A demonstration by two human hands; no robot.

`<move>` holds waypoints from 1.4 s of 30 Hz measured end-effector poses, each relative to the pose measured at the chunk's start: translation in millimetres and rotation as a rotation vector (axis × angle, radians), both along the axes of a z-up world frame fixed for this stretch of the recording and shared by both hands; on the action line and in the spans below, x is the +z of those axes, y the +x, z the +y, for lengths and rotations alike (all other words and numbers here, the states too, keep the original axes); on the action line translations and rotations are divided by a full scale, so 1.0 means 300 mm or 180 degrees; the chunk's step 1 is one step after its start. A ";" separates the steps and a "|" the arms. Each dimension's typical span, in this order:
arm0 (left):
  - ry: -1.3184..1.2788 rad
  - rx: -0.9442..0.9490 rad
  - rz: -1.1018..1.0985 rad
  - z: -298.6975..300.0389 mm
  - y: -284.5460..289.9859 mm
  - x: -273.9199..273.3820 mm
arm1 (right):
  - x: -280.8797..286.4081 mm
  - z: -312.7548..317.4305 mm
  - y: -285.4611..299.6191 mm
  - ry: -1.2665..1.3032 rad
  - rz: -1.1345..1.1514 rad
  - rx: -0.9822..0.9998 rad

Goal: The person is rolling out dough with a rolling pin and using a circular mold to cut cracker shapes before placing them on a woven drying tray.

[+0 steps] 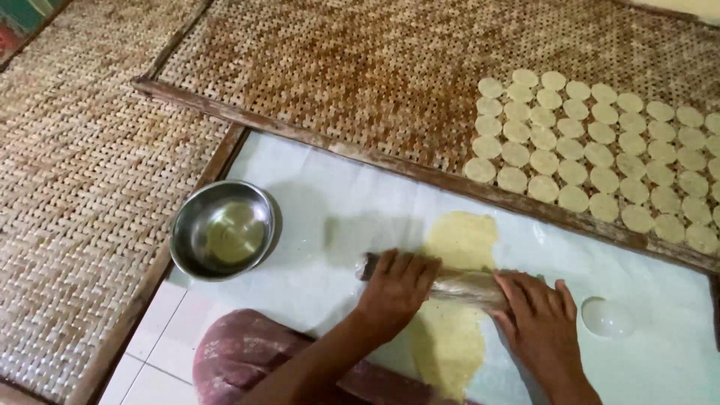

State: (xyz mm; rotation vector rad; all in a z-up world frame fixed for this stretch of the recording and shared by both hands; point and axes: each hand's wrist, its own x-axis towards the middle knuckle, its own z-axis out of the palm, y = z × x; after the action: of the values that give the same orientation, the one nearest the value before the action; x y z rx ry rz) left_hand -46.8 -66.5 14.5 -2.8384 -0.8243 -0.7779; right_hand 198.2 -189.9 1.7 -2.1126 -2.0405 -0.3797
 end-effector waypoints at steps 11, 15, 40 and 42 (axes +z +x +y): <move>-0.0548 -0.0160 0.0603 0.252 0.098 -0.105 | -0.009 0.217 0.102 -0.0110 0.0645 -0.0038; -0.0209 0.0352 0.0346 0.334 0.190 -0.098 | -0.052 0.342 0.158 0.0349 0.0548 -0.0137; -0.1041 0.0352 0.0076 -0.004 0.013 0.025 | 0.089 -0.015 0.014 -0.0274 0.0261 -0.0201; -0.1000 0.0471 -0.0088 0.090 0.072 0.064 | 0.146 0.072 0.060 0.0096 0.0673 -0.0054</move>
State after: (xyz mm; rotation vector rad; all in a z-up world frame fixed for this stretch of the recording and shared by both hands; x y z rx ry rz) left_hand -25.1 -39.4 33.7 -2.9883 -1.2457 -0.7259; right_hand 216.1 -168.4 45.4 -2.0565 -1.8874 -0.1790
